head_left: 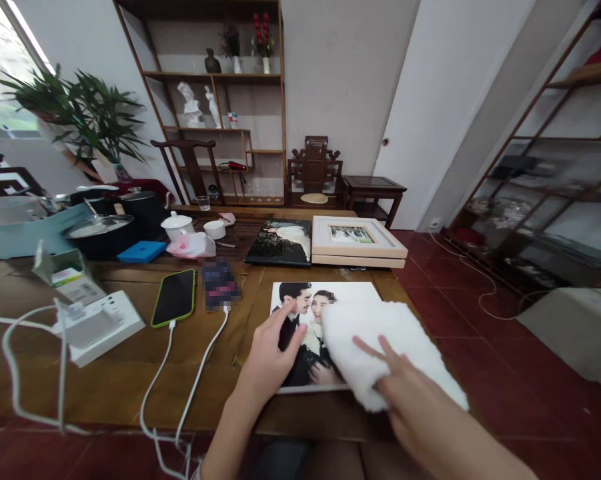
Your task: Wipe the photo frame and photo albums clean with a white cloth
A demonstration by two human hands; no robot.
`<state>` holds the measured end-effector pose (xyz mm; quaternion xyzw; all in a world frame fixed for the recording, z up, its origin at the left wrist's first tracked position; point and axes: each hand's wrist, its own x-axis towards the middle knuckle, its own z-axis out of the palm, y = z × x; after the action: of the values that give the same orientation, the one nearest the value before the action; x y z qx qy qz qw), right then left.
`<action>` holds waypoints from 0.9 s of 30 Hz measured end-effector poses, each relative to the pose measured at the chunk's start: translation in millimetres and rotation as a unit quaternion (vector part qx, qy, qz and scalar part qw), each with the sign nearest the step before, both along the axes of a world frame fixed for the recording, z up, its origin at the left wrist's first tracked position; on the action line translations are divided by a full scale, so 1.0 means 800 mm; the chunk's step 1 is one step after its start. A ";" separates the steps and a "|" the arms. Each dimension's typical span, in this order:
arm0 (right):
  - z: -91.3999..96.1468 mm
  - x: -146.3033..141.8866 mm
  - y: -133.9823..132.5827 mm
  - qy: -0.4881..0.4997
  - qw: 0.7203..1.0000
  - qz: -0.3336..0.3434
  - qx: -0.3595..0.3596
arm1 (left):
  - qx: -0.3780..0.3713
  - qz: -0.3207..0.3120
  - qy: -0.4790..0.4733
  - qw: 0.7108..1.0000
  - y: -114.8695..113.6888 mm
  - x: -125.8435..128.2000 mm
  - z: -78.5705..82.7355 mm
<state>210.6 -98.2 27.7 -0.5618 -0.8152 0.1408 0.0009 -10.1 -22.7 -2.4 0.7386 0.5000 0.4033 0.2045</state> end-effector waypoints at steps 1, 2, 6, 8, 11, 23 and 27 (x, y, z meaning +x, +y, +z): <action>0.012 0.007 0.011 -0.005 1.000 -0.025 -0.005 | 0.006 -0.009 0.015 1.000 0.000 0.000 0.000; 0.023 0.012 0.022 -0.011 0.999 -0.040 -0.010 | 0.010 -0.020 0.023 0.999 0.000 0.000 -0.001; 0.053 0.004 0.073 -0.024 0.999 -0.026 0.005 | 0.005 -0.049 0.014 0.999 0.000 0.000 -0.005; 0.058 -0.013 0.099 -0.025 0.999 0.022 0.036 | -0.001 -0.054 0.009 0.999 0.000 -0.001 -0.006; 0.060 -0.051 0.133 -0.020 0.995 0.082 0.052 | -0.003 -0.054 0.013 0.998 0.000 0.000 -0.004; 0.048 -0.031 0.143 -0.015 0.994 0.087 0.062 | -0.005 -0.056 -0.006 0.998 0.006 -0.003 -0.002; 0.042 0.014 0.135 -0.037 0.997 0.031 0.063 | -0.009 -0.058 -0.012 0.998 0.009 -0.002 0.001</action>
<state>221.8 9.9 61.2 -0.5398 -0.8390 0.0686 0.0017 -12.1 -15.4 -1.7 0.7593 0.4577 0.3952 0.2404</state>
